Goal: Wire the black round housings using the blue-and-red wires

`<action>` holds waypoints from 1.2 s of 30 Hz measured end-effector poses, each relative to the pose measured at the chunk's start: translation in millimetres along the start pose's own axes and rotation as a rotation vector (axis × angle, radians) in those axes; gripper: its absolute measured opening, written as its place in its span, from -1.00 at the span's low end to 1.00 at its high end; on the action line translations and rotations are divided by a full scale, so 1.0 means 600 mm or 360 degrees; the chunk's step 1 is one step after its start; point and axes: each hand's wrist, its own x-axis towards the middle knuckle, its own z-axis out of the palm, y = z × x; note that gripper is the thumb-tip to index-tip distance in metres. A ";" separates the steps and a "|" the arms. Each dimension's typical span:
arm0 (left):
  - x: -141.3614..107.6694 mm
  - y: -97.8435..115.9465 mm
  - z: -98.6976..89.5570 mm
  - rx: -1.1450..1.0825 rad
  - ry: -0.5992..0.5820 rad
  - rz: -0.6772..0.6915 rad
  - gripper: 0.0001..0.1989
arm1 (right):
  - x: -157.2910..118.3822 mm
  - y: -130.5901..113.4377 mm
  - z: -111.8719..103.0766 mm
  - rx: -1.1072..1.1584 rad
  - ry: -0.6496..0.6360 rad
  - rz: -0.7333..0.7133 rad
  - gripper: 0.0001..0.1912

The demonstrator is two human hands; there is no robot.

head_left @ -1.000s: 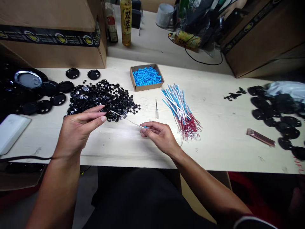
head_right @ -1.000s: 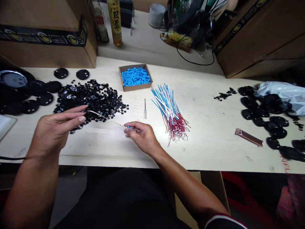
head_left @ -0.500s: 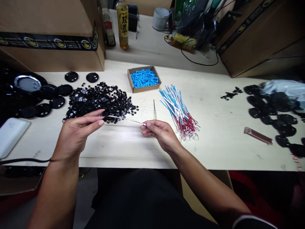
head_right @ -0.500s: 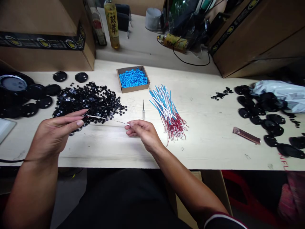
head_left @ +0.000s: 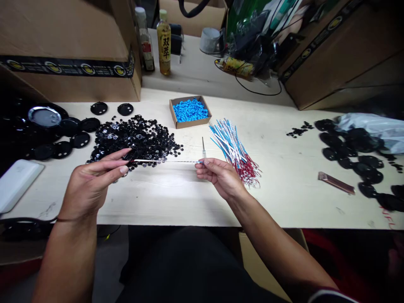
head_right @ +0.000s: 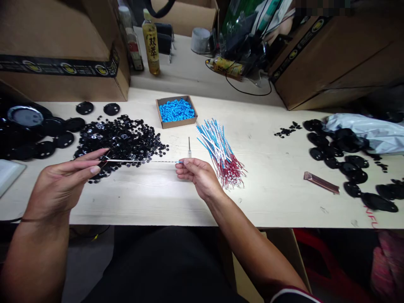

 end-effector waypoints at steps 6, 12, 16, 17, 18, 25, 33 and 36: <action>-0.014 0.028 -0.020 -0.0015 0.0032 0.0061 -0.83 | 0.038 -0.043 -0.026 -0.0125 0.0113 -0.0205 -0.61; -0.029 0.050 -0.036 0.0109 0.0001 0.0160 -0.85 | 0.112 -0.111 -0.018 -0.0483 0.0154 -0.0539 -0.60; -0.036 0.042 -0.051 0.0179 -0.0091 0.0222 -0.88 | 0.182 -0.153 0.009 -0.0766 0.0085 -0.0666 -0.61; -0.038 0.040 -0.054 0.0200 -0.0122 0.0234 -0.89 | 0.202 -0.162 0.017 -0.0856 0.0081 -0.0692 -0.63; -0.039 0.037 -0.055 0.0220 -0.0151 0.0247 -0.88 | 0.222 -0.170 0.026 -0.0952 0.0078 -0.0713 -0.65; -0.057 0.033 -0.042 0.0178 -0.0307 0.0242 -0.83 | 0.327 -0.214 0.093 -0.1792 -0.0069 -0.0680 -0.83; -0.067 0.022 -0.032 0.0020 -0.0397 0.0198 -0.85 | 0.297 -0.246 0.142 -0.2542 -0.0017 -0.0820 -0.67; -0.074 0.026 -0.024 -0.0047 -0.0411 0.0214 -0.80 | 0.266 -0.243 0.158 -0.2606 0.0023 -0.0942 -0.72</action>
